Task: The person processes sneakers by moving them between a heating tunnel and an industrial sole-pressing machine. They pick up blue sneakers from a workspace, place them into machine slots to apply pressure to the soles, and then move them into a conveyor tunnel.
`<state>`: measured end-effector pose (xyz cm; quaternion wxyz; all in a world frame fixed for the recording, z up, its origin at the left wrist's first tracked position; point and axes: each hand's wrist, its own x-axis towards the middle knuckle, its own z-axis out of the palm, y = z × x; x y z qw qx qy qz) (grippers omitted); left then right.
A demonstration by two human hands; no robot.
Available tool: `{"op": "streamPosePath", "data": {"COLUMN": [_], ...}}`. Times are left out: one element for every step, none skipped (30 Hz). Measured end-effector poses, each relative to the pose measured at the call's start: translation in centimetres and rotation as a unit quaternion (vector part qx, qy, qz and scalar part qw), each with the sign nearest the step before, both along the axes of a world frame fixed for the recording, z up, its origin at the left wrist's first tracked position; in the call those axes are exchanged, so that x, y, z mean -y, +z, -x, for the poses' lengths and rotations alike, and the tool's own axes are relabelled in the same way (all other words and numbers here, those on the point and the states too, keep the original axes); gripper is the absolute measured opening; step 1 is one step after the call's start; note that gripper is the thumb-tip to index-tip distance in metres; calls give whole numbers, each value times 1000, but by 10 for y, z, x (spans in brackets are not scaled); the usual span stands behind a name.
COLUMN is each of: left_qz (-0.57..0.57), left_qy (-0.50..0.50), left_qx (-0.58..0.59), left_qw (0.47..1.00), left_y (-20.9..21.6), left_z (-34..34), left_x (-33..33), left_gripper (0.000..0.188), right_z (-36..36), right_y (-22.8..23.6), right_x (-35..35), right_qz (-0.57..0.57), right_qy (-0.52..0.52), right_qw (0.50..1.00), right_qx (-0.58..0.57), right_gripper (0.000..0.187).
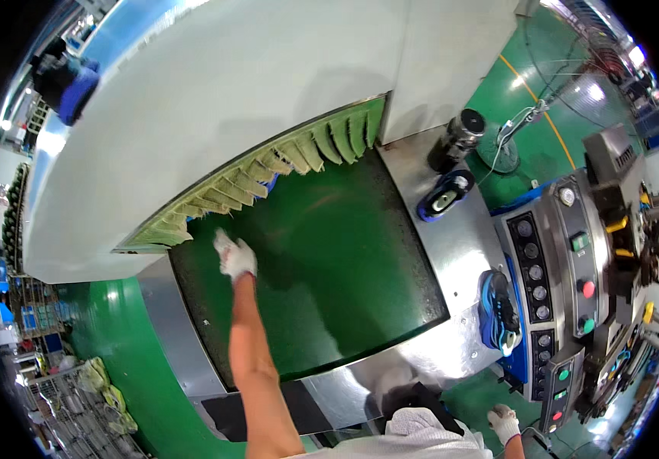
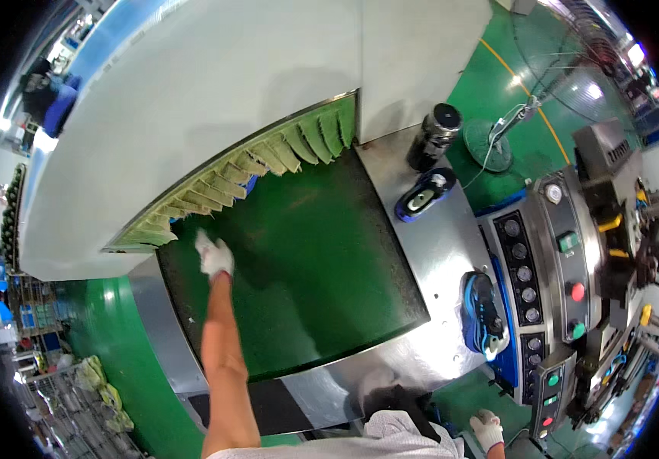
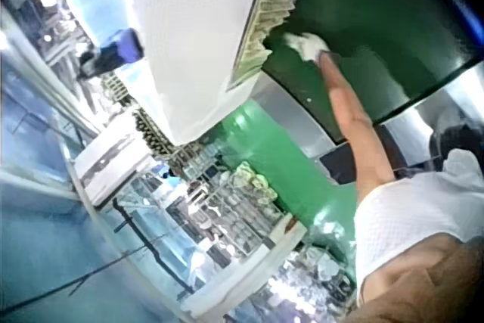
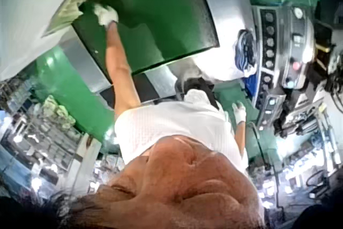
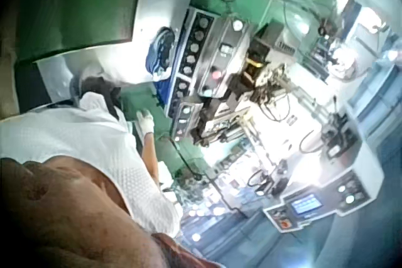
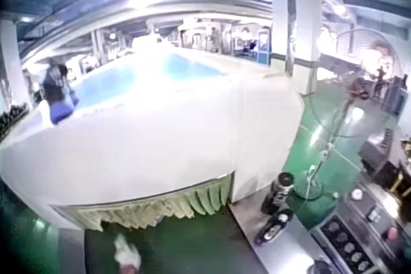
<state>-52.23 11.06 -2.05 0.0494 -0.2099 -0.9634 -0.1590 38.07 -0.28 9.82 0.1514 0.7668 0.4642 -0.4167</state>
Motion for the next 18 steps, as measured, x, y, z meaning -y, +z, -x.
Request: {"op": "streamPosePath", "data": {"left_qz": [0,5,58,119,175,202,203,207,186,181,178,193,207,207,216,225,64,-13], "left_qy": [28,56,121,109,82,53,32,24,23,9,-2,-33,-60,-76,-78,-83,2,-54], "left_qx": [57,40,-38,-15,16,45,66,80,92,75,50,-7,-67,-69,-78,-88,-49,-81], "left_qw": [998,998,990,987,981,977,976,975,978,981,983,981,974,973,970,967,997,995], "left_y": [24,33,26,25,23,18,4,2,-19,-34,-39,-46,-48,-54,-47,-39,-32,-19], "left_z": [15,54,109,161,191,199,211,229,257,265,274,271,268,247,230,211,185,149], "left_x": [-40,-47,-33,-26,-35,-45,-51,-38,-17,-2,15,24,36,25,35,40,36,25], "left_gripper": [69,72,75,61,51,46,43,41,40,39,37,35,33,33,33,33,33,31], "right_z": [7,10,19,31,42,39,36,62,90,92,86,80,69,59,51,60,68,72], "right_y": [11,25,38,51,68,81,84,91,97,98,91,88,74,64,54,53,50,50], "right_x": [4,-1,-18,-31,-31,-22,-19,-35,-52,-57,-63,-63,-65,-56,-57,-67,-72,-70], "right_qz": [15,31,49,50,46,53,71,67,64,68,76,82,67,45,31,63,33,0], "right_qy": [-62,-106,-138,-100,-75,-213,-212,-229,-245,-235,-223,-219,-188,-169,-136,-76,36,140], "right_qw": [998,994,989,994,996,975,973,970,966,969,971,972,980,985,990,995,998,987], "right_qx": [9,2,-12,-3,13,-15,49,47,44,44,35,32,15,8,-10,12,43,79], "right_gripper": [44,42,40,35,30,34,45,44,42,42,42,42,35,30,26,26,27,28]}}
